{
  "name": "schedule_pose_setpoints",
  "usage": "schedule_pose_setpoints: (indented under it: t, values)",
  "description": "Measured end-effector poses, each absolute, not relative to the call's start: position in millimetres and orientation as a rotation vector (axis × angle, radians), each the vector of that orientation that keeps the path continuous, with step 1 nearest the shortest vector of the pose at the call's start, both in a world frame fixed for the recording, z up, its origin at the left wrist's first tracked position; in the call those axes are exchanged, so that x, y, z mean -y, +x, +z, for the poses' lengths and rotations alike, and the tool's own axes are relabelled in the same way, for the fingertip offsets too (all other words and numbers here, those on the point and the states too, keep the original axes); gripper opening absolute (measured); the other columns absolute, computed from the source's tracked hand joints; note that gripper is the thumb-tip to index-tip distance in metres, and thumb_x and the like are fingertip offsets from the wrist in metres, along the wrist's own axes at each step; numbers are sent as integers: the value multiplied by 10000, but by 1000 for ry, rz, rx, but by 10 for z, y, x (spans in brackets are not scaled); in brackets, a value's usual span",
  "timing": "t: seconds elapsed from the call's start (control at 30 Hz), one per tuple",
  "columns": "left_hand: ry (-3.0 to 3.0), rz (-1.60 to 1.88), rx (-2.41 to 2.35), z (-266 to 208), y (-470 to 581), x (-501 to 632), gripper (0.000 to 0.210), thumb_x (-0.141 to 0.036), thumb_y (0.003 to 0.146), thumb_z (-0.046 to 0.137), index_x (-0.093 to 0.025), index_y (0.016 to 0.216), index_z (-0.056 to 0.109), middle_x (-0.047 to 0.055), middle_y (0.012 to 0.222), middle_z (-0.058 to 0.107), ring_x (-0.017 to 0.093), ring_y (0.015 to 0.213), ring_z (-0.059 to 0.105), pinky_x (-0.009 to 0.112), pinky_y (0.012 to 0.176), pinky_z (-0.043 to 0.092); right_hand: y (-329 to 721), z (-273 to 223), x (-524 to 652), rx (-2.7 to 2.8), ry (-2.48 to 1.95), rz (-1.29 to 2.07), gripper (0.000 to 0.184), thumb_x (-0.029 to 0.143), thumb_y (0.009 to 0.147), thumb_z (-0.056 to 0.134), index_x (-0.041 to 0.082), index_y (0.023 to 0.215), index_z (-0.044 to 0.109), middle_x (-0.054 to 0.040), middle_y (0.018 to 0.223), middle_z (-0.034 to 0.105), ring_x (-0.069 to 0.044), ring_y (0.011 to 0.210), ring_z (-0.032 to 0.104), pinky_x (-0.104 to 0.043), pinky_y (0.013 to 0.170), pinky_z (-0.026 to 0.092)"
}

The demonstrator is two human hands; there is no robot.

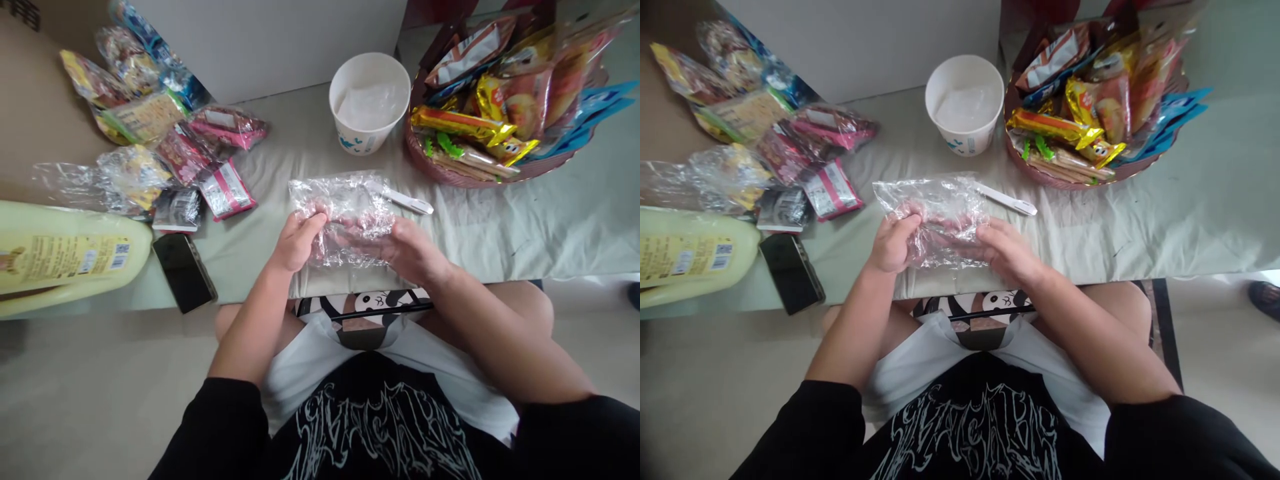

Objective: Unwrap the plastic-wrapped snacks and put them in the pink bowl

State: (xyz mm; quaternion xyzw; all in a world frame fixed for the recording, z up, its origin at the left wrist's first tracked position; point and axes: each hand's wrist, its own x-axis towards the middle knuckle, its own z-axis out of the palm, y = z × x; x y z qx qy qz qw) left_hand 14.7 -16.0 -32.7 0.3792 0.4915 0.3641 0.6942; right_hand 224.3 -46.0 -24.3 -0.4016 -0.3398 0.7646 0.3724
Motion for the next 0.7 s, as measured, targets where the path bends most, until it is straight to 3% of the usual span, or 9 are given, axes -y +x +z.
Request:
schedule_pose_setpoints:
  t: [0.1,0.23,0.43,0.57,0.7]
  values:
    - [950,734,-1033,-344,105,165,303,-515,830,694,-234,877,588,-25,618,669,157,468,652,208,304,362,2295,-277,462,1065,-1226,1707,340,527,791,812,222,877,689,-28,833,764,-180,736,721,-372,741,628]
    - [1066,728,-989,-292,64,160,276,-485,822,755,-243,906,651,-72,491,574,100,353,511,217,319,351,2380,-297,453,1153,-1181,1565,265,491,864,757,255,890,639,39,619,677,-147,531,656,-319,556,584]
    - [1071,843,-968,-283,53,158,308,-495,757,824,-257,891,684,-84,481,499,71,341,423,222,320,307,2362,-286,440,1141,-1090,1545,299,508,867,738,299,1070,673,69,614,645,-142,489,631,-295,479,531]
    - [991,982,-897,-290,56,150,365,-557,704,844,-263,769,637,-71,506,465,72,361,391,228,331,297,2319,-323,432,1076,-1088,1450,218,498,850,722,287,871,671,52,602,610,-127,450,547,-287,425,452]
    - [1040,1017,-833,-236,46,95,375,-559,716,764,-227,630,613,0,614,519,100,477,446,285,446,402,2351,-329,400,1181,-1045,1379,370,579,891,597,253,721,629,1,617,613,-139,444,508,-308,399,394]
